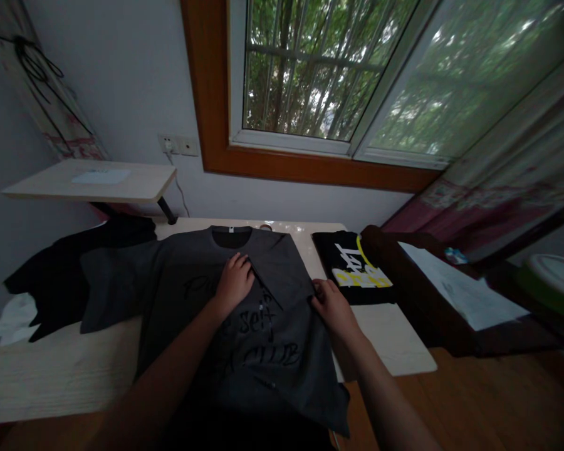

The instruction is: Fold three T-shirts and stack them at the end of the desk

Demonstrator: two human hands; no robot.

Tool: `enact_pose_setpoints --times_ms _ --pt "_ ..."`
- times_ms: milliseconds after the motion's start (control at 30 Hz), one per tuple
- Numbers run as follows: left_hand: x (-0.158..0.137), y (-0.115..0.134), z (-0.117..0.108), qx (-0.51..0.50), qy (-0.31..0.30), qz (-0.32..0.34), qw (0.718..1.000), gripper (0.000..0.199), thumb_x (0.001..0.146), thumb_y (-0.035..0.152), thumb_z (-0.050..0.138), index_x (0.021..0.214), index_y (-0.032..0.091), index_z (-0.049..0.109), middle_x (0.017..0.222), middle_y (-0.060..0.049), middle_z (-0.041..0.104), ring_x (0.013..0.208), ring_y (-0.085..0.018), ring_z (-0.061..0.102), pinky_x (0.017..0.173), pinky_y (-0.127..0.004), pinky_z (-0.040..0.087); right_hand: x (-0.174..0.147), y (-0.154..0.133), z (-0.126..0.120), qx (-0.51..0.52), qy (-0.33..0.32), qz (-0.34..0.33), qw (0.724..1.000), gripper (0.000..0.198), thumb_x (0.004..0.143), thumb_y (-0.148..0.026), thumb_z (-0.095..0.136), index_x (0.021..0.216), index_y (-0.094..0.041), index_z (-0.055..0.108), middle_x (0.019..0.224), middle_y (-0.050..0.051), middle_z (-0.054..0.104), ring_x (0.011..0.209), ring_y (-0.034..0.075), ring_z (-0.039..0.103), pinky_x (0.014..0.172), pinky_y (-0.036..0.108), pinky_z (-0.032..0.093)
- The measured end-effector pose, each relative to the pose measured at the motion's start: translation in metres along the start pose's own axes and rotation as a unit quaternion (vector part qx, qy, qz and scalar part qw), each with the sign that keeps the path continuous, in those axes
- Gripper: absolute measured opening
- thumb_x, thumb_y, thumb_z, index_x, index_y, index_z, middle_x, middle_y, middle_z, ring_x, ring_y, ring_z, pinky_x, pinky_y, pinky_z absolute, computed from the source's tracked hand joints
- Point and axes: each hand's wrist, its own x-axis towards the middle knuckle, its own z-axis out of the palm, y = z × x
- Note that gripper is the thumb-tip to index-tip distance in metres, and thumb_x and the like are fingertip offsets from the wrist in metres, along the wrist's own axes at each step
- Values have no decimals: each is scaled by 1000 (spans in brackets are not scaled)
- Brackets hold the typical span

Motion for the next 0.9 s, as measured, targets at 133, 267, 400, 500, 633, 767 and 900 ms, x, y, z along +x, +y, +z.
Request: enact_pose_setpoints --times_ms 133,267,400,500,633,767,900 --pt "11 -11 0 -78 37 -62 994 33 98 25 48 128 19 61 115 -10 74 113 -24 64 104 -41 48 -4 -3 0 -45 13 -24 999 40 90 -19 51 129 -25 59 116 8 59 99 22 64 90 34 54" --pt "15 -9 4 -166 18 -104 981 52 91 30 64 139 18 49 93 -5 72 86 -20 70 82 -32 54 -3 -9 -4 -120 27 -66 990 39 90 -17 55 127 -23 63 115 11 60 104 27 59 91 39 52" --pt "21 -7 11 -195 21 -115 974 63 81 16 69 140 17 48 93 -3 67 82 -17 67 80 -31 53 3 -23 -8 -172 24 -143 974 48 87 -16 62 134 -25 61 125 12 60 113 31 54 98 46 47" --pt "25 -11 15 -245 23 -145 958 59 82 15 65 138 19 48 90 0 63 73 -13 65 75 -28 54 7 -33 -9 -166 -9 -219 961 47 88 -19 65 135 -27 61 123 11 63 114 31 54 100 46 45" --pt "28 -19 14 -259 17 -157 953 54 83 15 61 135 20 50 89 2 60 61 -9 60 63 -25 53 9 -38 -8 -109 -36 -290 950 28 96 -22 57 122 -25 67 108 9 68 105 26 58 95 43 47" --pt "23 -22 5 -240 21 -125 962 47 78 9 61 125 19 60 95 -1 59 78 -14 64 75 -30 56 6 -36 -11 -31 -25 -285 958 23 97 -22 52 113 -21 68 105 10 69 99 25 61 92 41 50" --pt "11 -18 -2 -183 7 -39 982 43 77 5 58 115 22 67 110 -5 57 102 -19 63 94 -36 53 3 -38 -18 -12 -70 -288 955 22 94 -23 55 111 -22 69 105 10 70 99 25 63 91 42 52"
